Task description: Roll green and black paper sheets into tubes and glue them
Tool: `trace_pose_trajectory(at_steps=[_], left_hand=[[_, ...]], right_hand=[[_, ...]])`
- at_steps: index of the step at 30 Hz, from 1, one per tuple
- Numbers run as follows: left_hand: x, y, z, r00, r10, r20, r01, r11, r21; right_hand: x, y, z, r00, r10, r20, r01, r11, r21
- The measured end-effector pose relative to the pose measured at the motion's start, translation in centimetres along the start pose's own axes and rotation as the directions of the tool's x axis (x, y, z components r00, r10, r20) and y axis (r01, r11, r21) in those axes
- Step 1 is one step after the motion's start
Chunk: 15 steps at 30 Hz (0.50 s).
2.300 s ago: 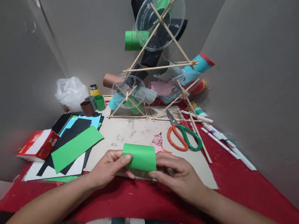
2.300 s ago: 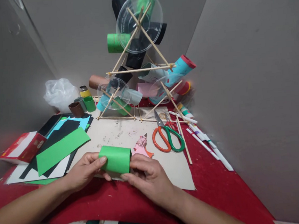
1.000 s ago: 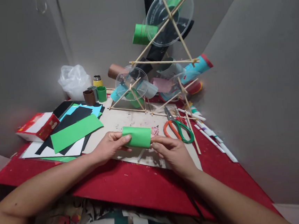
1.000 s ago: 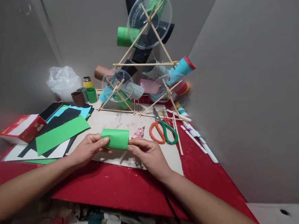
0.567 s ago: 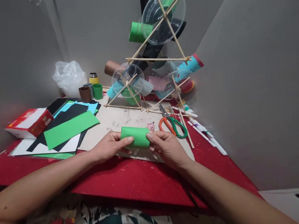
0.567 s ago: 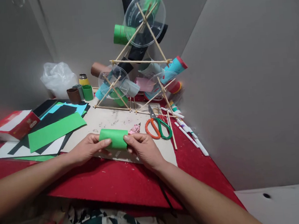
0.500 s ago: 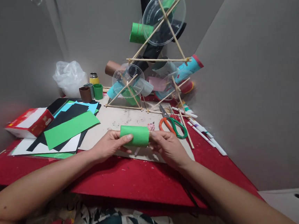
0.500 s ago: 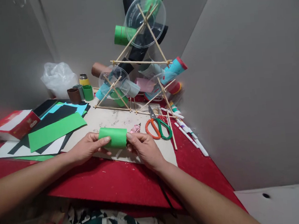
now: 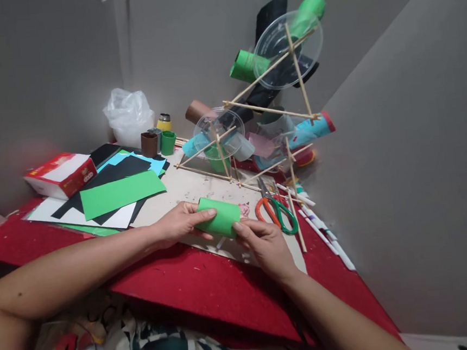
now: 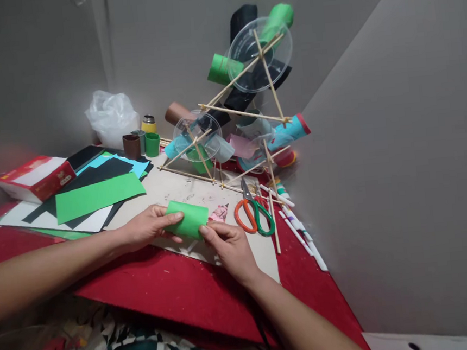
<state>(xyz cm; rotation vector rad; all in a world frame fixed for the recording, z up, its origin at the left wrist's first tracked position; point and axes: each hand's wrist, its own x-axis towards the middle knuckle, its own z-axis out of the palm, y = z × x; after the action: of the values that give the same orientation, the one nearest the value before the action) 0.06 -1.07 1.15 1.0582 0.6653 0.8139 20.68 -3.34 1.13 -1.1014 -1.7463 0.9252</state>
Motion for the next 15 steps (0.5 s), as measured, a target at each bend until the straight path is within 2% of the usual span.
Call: trace_pose_trajectory(at_steps=[4, 8, 11, 15], left_hand=[[0.28, 0.13, -0.47, 0.998, -0.033, -0.052, 0.028, 0.994, -0.104], [0.44, 0.43, -0.43, 0.993, -0.077, -0.084, 0.063, 0.984, -0.167], [0.29, 0.59, -0.18, 0.990, -0.123, -0.067, 0.111, 0.980, -0.167], [-0.08, 0.84, -0.12, 0.990, -0.140, 0.002, 0.139, 0.987, -0.075]], right_hand=[[-0.04, 0.55, -0.58, 0.998, 0.067, -0.015, -0.066, 0.997, 0.036], [-0.13, 0.60, -0.34, 0.999, -0.030, -0.022, 0.030, 1.000, 0.003], [-0.20, 0.32, -0.01, 0.995, -0.101, 0.026, 0.102, 0.994, -0.034], [-0.12, -0.34, -0.19, 0.999, -0.017, -0.028, 0.017, 1.000, 0.015]])
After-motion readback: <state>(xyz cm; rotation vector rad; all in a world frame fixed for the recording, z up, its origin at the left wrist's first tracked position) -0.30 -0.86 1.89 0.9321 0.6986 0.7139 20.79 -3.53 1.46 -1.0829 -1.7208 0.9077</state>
